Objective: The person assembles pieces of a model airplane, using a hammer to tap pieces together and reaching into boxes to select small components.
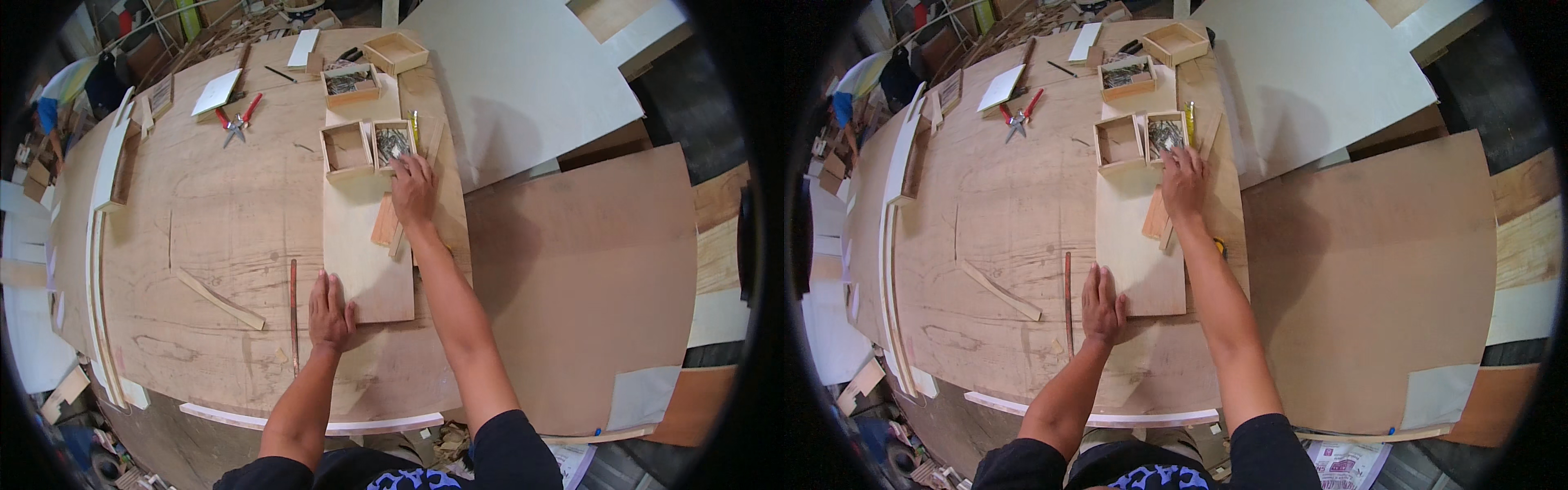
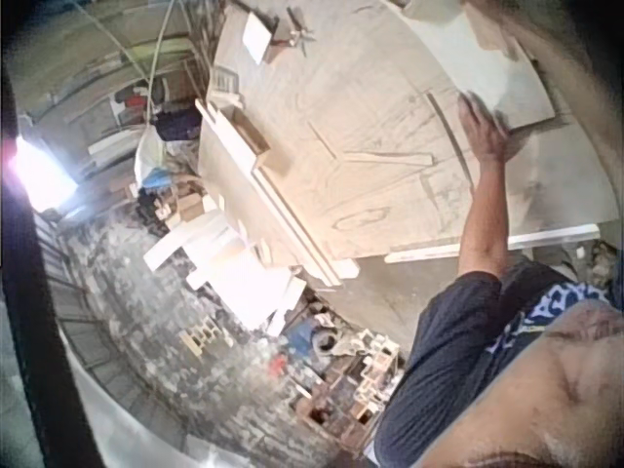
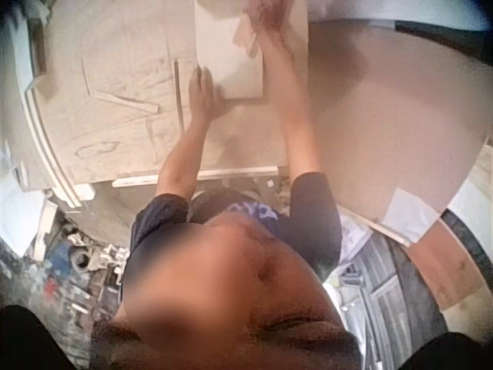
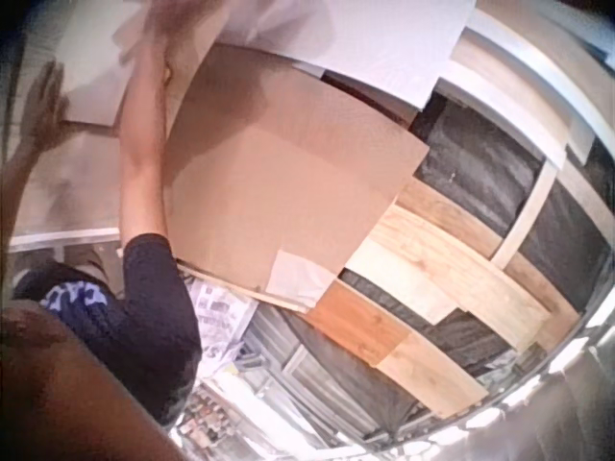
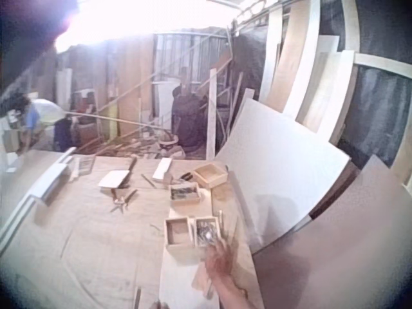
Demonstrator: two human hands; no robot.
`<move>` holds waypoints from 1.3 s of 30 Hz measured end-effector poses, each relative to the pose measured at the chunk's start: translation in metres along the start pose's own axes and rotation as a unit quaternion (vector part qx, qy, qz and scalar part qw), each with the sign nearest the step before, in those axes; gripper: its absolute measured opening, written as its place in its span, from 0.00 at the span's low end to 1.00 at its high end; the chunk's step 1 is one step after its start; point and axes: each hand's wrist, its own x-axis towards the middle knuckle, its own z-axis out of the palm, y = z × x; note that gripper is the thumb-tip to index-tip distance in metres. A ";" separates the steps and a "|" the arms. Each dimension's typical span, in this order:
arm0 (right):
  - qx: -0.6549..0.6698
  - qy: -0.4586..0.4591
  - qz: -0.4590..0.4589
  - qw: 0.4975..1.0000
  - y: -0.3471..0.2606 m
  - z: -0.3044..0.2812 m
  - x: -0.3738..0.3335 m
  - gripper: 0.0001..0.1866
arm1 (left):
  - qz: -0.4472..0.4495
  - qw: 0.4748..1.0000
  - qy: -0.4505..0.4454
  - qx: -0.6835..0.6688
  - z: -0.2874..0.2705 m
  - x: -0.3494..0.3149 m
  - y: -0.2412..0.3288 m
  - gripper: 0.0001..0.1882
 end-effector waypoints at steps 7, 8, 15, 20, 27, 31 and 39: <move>0.059 -0.003 0.001 0.998 0.003 -0.011 -0.003 0.12 | -0.004 1.000 -0.005 0.000 0.003 0.000 0.001 0.40; 0.065 0.004 0.003 0.998 -0.003 -0.021 -0.010 0.12 | 0.000 1.000 0.000 -0.003 0.003 0.000 0.000 0.40; 0.110 -0.080 0.012 0.991 -0.070 -0.136 -0.131 0.17 | 0.004 0.998 0.008 -0.055 0.001 -0.004 -0.006 0.39; 0.140 -0.130 0.002 0.982 -0.091 -0.146 -0.210 0.19 | 0.014 0.994 0.017 -0.105 0.001 -0.005 -0.009 0.43; 0.191 -0.136 0.060 0.970 -0.104 -0.156 -0.205 0.18 | 0.010 0.995 0.023 -0.099 0.002 -0.004 -0.010 0.44; 0.190 -0.100 0.112 0.970 -0.106 -0.157 -0.183 0.17 | 0.016 0.996 0.024 -0.080 0.002 -0.004 -0.010 0.44; 0.121 -0.102 0.120 0.980 -0.101 -0.106 -0.130 0.10 | 0.016 0.996 0.031 -0.081 0.003 -0.003 -0.011 0.44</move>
